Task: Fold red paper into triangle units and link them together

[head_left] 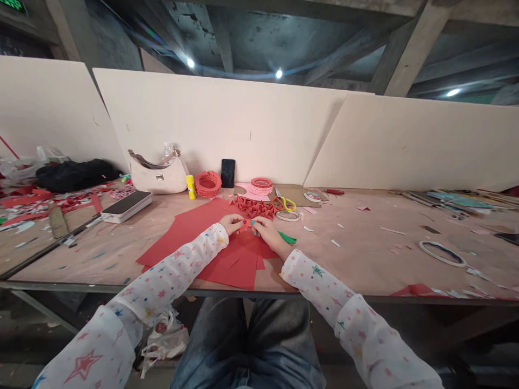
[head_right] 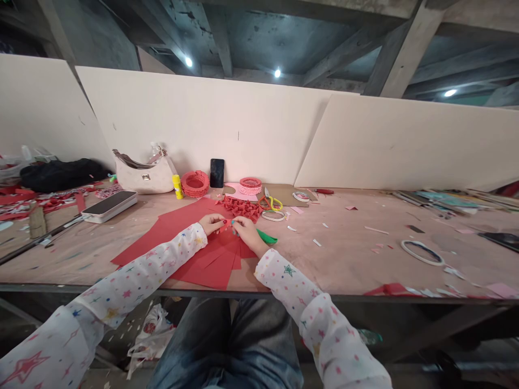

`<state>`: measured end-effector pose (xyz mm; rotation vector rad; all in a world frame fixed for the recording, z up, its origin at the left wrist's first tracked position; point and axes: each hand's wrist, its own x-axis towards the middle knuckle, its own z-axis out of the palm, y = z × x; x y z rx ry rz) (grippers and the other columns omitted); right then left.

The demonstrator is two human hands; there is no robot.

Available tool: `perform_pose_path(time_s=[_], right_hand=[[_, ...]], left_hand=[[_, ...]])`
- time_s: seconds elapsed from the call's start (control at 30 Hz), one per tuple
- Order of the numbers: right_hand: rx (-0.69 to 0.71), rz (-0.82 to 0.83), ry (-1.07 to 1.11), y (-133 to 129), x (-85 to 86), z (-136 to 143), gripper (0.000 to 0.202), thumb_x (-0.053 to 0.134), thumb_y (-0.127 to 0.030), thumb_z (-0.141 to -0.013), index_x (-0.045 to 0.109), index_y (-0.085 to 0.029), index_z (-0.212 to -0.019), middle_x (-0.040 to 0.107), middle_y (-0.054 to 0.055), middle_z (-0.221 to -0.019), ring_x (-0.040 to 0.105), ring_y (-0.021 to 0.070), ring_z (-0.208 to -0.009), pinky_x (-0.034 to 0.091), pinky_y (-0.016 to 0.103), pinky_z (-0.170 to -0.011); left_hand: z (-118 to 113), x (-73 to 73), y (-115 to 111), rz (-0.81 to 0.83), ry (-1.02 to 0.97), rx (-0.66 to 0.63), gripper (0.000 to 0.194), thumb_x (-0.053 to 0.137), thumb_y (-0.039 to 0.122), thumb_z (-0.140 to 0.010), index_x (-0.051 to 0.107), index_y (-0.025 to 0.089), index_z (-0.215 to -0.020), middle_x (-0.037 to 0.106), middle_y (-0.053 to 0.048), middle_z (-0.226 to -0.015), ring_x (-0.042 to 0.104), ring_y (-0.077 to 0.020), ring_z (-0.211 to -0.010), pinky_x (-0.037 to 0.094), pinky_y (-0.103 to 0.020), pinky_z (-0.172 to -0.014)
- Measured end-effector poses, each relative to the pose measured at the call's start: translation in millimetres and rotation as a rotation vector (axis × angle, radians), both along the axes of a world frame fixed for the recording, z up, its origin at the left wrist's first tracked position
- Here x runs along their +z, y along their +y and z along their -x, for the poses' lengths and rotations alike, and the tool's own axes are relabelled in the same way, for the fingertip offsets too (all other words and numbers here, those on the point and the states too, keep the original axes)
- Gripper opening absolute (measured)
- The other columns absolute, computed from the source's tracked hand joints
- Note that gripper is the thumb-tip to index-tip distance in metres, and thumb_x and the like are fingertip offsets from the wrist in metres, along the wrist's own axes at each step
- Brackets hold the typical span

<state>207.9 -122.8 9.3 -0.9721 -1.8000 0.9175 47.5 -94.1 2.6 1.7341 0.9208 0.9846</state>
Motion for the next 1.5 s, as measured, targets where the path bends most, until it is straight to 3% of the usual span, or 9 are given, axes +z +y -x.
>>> perform_pose_path(time_s=[0.17, 0.4, 0.6, 0.73, 1.0, 1.4, 1.5], right_hand=[[-0.029, -0.012, -0.074, 4, -3.6, -1, 0.029, 0.044, -0.029, -0.081, 0.046, -0.014, -0.105, 0.050, 0.006, -0.104, 0.052, 0.0158, -0.087, 0.045, 0.035, -0.072], [-0.029, -0.103, 0.000, 1, -0.1, 2, 0.008, 0.046, -0.019, -0.074, 0.051, -0.016, -0.080, 0.055, -0.001, -0.069, 0.053, 0.0121, -0.066, 0.042, 0.027, -0.064], [0.058, -0.147, 0.061, -2, 5.1, 4, 0.013, 0.044, -0.018, -0.070, 0.049, -0.018, -0.082, 0.056, 0.001, -0.079, 0.053, 0.0116, -0.071, 0.041, 0.025, -0.066], [0.069, -0.154, 0.053, -1, 5.2, 3, 0.012, 0.045, -0.018, -0.069, 0.050, -0.018, -0.080, 0.055, 0.001, -0.077, 0.052, 0.0124, -0.071, 0.040, 0.025, -0.064], [0.048, -0.160, 0.017, -4, 7.4, 3, 0.006, 0.043, -0.020, -0.071, 0.048, -0.017, -0.074, 0.049, -0.001, -0.070, 0.046, 0.0107, -0.063, 0.037, 0.024, -0.060], [0.038, -0.151, 0.031, -2, 3.2, 4, 0.008, 0.043, -0.016, -0.067, 0.046, -0.018, -0.074, 0.048, -0.001, -0.072, 0.047, 0.0113, -0.067, 0.037, 0.025, -0.064], [0.047, -0.141, 0.040, -3, 4.2, 4, 0.010, 0.043, -0.015, -0.065, 0.046, -0.018, -0.074, 0.048, -0.002, -0.071, 0.047, 0.0113, -0.066, 0.037, 0.025, -0.063]], left_hand=[[-2, 4.0, -7, 0.009, 0.009, -0.021, 0.020, 0.057, 0.029, -0.070, 0.051, 0.010, -0.068, 0.053, 0.004, -0.052, 0.042, -0.0026, -0.037, 0.033, -0.015, -0.039], [1, 1.2, 0, 0.084, 0.070, 0.045, 0.017, 0.046, 0.024, -0.081, 0.052, 0.009, -0.078, 0.051, 0.003, -0.060, 0.043, -0.0032, -0.043, 0.038, -0.016, -0.043], [3, -1.1, 9, 0.195, 0.115, 0.081, 0.023, 0.042, 0.028, -0.082, 0.050, 0.010, -0.095, 0.054, -0.004, -0.085, 0.053, -0.0104, -0.069, 0.046, -0.026, -0.060], [4, 0.2, 9, 0.239, 0.137, 0.069, 0.024, 0.042, 0.028, -0.082, 0.049, 0.010, -0.097, 0.053, -0.005, -0.089, 0.053, -0.0116, -0.073, 0.046, -0.028, -0.062], [4, 1.6, 6, 0.217, 0.176, -0.001, 0.020, 0.043, 0.026, -0.082, 0.051, 0.009, -0.090, 0.053, -0.002, -0.077, 0.051, -0.0076, -0.060, 0.045, -0.022, -0.053], [2, 2.7, -2, 0.112, 0.151, -0.095, 0.019, 0.044, 0.026, -0.082, 0.051, 0.009, -0.079, 0.051, 0.003, -0.060, 0.044, -0.0036, -0.043, 0.039, -0.017, -0.043], [1, 3.3, -7, 0.065, 0.127, -0.130, 0.021, 0.048, 0.029, -0.077, 0.052, 0.010, -0.069, 0.052, 0.002, -0.054, 0.043, -0.0038, -0.040, 0.035, -0.016, -0.041]])
